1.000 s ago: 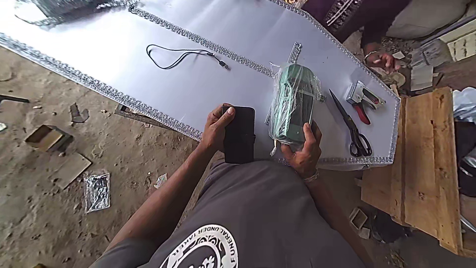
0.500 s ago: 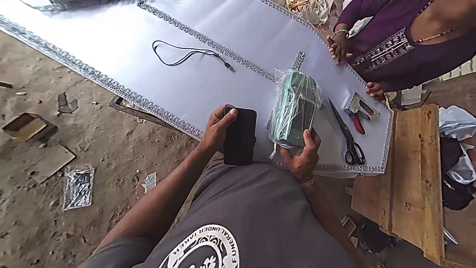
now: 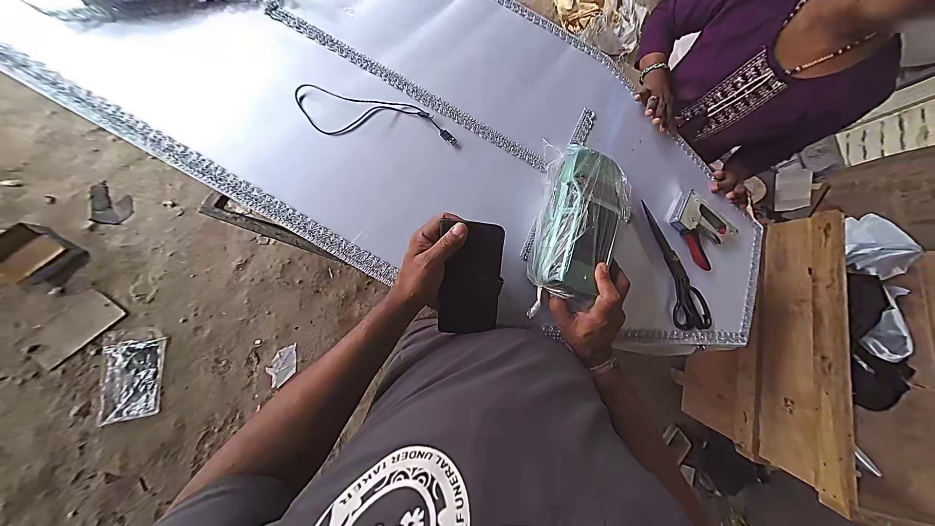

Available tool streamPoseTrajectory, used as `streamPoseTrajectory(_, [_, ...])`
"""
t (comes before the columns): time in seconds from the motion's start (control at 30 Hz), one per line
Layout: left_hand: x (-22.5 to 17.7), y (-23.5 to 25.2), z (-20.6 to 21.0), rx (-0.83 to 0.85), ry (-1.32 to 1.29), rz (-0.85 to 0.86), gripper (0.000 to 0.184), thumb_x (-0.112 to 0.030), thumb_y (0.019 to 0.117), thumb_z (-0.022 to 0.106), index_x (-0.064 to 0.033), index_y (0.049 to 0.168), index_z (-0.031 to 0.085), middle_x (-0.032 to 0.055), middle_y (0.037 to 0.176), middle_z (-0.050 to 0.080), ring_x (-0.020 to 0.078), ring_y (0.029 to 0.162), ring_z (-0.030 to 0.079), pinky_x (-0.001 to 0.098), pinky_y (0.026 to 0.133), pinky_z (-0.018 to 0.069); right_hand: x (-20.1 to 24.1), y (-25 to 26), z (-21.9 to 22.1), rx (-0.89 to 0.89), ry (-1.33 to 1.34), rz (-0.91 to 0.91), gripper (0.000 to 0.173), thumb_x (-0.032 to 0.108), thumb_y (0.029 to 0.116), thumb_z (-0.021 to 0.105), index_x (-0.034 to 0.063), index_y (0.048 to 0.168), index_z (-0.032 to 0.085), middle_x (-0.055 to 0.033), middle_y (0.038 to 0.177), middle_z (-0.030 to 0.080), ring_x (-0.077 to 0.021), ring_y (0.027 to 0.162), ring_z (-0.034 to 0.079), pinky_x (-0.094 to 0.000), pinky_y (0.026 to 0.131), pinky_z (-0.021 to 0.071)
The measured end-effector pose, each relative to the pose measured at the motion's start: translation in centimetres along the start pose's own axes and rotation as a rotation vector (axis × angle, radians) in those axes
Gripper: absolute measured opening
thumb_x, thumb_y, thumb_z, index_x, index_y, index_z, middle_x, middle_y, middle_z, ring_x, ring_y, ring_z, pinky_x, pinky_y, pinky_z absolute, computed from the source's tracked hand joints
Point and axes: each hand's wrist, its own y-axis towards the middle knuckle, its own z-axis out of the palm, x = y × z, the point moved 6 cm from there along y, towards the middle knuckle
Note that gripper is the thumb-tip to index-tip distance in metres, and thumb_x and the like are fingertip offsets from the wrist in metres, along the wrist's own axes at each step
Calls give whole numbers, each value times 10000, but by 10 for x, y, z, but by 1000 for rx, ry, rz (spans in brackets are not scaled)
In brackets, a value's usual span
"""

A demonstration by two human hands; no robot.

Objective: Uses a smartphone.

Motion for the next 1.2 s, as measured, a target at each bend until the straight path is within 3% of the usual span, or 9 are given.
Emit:
streamPoseTrajectory(0.53, [1, 1, -2, 1, -2, -4, 218, -263, 1062, 501, -145, 1042, 684, -2, 844, 723, 83, 745, 706, 276, 700, 617, 3, 0, 1, -17, -20, 2, 836, 547, 819, 780, 91, 1450, 477, -304, 1369, 510, -290, 1182, 624, -370, 887, 589])
streamPoseTrajectory(0.7, [1, 1, -2, 0, -29, -9, 204, -275, 1053, 530, -141, 1036, 682, 11, 840, 723, 96, 739, 710, 286, 692, 621, 3, 0, 1, -38, -25, 0, 819, 454, 789, 826, 68, 1427, 490, -316, 1335, 522, -309, 1149, 628, -380, 862, 591])
streamPoseTrajectory(1.2, [2, 1, -3, 5, -30, 4, 195, -261, 1054, 523, -140, 1032, 674, 3, 838, 718, 87, 738, 704, 277, 695, 615, 5, 0, 1, -41, -8, 8, 821, 479, 799, 814, 66, 1429, 487, -308, 1345, 516, -303, 1169, 619, -375, 879, 587])
